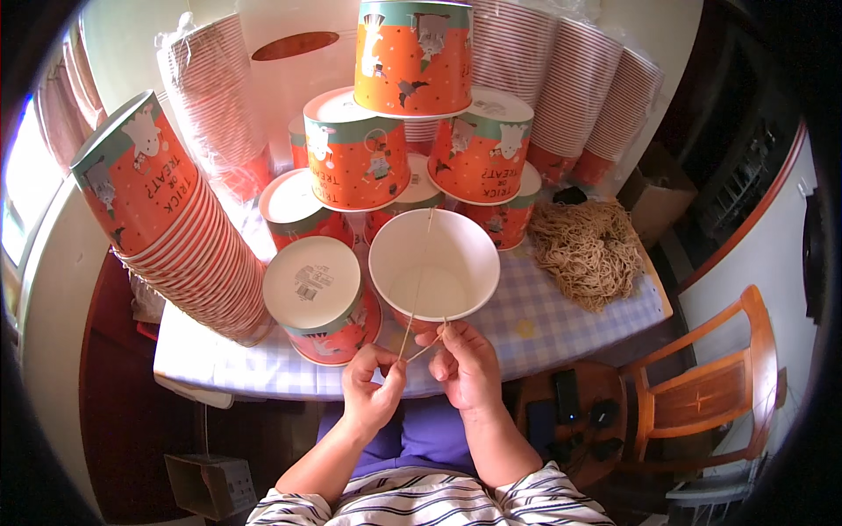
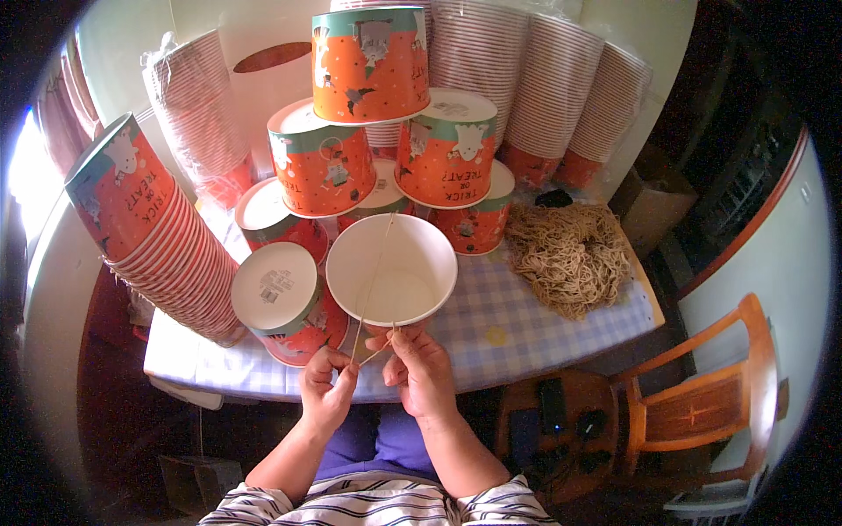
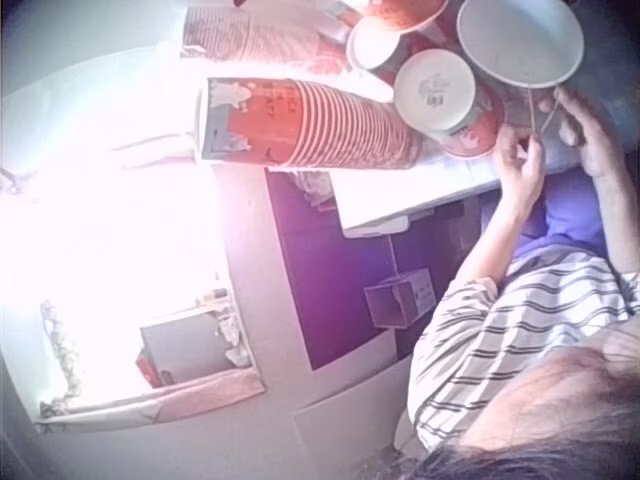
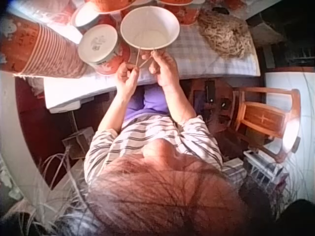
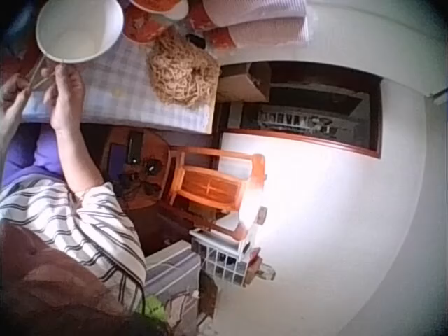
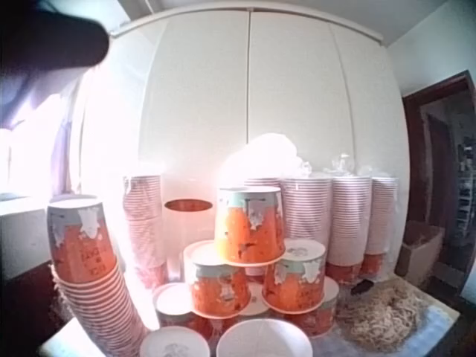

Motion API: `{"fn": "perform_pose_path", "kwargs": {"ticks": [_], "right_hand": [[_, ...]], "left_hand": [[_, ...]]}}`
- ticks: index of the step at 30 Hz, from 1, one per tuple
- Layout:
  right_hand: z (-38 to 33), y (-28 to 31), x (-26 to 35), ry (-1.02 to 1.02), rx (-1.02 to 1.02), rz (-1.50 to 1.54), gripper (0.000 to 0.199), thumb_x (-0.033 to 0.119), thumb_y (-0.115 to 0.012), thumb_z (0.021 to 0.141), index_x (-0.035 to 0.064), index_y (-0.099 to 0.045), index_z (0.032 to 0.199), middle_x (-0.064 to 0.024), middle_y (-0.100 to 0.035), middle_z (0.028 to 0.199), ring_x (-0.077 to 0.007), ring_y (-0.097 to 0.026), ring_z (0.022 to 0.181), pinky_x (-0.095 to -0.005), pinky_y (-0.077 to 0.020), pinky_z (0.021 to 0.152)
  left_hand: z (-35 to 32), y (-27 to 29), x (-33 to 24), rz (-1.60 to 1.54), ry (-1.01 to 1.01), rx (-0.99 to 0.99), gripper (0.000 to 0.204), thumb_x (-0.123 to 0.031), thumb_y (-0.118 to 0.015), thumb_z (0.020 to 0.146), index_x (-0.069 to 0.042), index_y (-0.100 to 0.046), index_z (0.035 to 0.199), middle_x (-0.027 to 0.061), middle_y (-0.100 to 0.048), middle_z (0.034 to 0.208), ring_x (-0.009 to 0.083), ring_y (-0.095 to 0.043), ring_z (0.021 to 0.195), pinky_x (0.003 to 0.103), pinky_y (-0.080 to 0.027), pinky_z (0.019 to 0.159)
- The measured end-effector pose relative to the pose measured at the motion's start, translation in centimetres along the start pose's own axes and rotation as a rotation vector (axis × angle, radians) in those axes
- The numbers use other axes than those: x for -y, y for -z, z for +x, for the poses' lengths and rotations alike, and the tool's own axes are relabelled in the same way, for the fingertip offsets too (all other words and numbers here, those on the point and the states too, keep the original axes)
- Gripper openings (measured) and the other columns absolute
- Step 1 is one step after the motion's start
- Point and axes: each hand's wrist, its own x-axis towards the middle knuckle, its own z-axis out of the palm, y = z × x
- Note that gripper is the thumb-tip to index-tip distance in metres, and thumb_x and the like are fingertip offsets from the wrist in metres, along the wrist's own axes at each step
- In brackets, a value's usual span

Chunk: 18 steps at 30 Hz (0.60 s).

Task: Attaching string handles to paper buckets by threading the string through pre-punched holes.

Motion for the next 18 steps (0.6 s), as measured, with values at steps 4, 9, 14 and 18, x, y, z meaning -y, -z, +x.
{"fn": "perform_pose_path", "kwargs": {"ticks": [4,9,14,18], "right_hand": [[0.1,0.6,-0.7,-0.025,0.02,0.0,0.015,0.02,-0.058,0.091,0.0054,-0.059,0.093,-0.0084,-0.063,0.073,-0.0062,-0.043,0.047,-0.0209,-0.0345,0.044],[0.1,0.9,-0.8,-0.026,0.047,0.059,0.013,0.017,-0.058,0.092,0.0046,-0.059,0.095,-0.0032,-0.059,0.07,-0.0059,-0.043,0.049,-0.0186,-0.0353,0.047],[0.0,1.6,-1.3,-0.031,0.043,0.046,0.016,0.02,-0.059,0.092,0.0061,-0.06,0.099,0.0009,-0.06,0.078,-0.004,-0.052,0.062,-0.0164,-0.04,0.052],[0.1,1.8,-1.3,-0.033,0.015,0.022,0.015,0.019,-0.059,0.092,0.0055,-0.06,0.099,0.0008,-0.062,0.084,-0.0041,-0.054,0.068,-0.0181,-0.0424,0.059]], "left_hand": [[0.3,-0.4,-1.1,0.112,-0.14,-0.137,0.018,0.003,-0.064,0.072,-0.001,-0.058,0.089,0.0079,-0.057,0.085,0.0138,-0.051,0.064,0.024,-0.041,0.056],[0.5,-1.2,-2.5,0.287,-0.607,-0.078,0.04,0.005,-0.068,0.063,-0.002,-0.059,0.102,0.013,-0.06,0.097,0.0223,-0.057,0.073,0.029,-0.047,0.058],[1.9,-2.0,-3.0,0.407,-0.541,0.05,0.036,0.002,-0.068,0.07,-0.004,-0.059,0.105,0.0112,-0.062,0.096,0.0197,-0.059,0.071,0.027,-0.048,0.055],[1.4,-1.6,-1.9,0.492,-0.448,0.112,0.032,-0.004,-0.069,0.072,-0.006,-0.06,0.102,0.0065,-0.063,0.085,0.0203,-0.058,0.067,0.032,-0.044,0.06]]}}
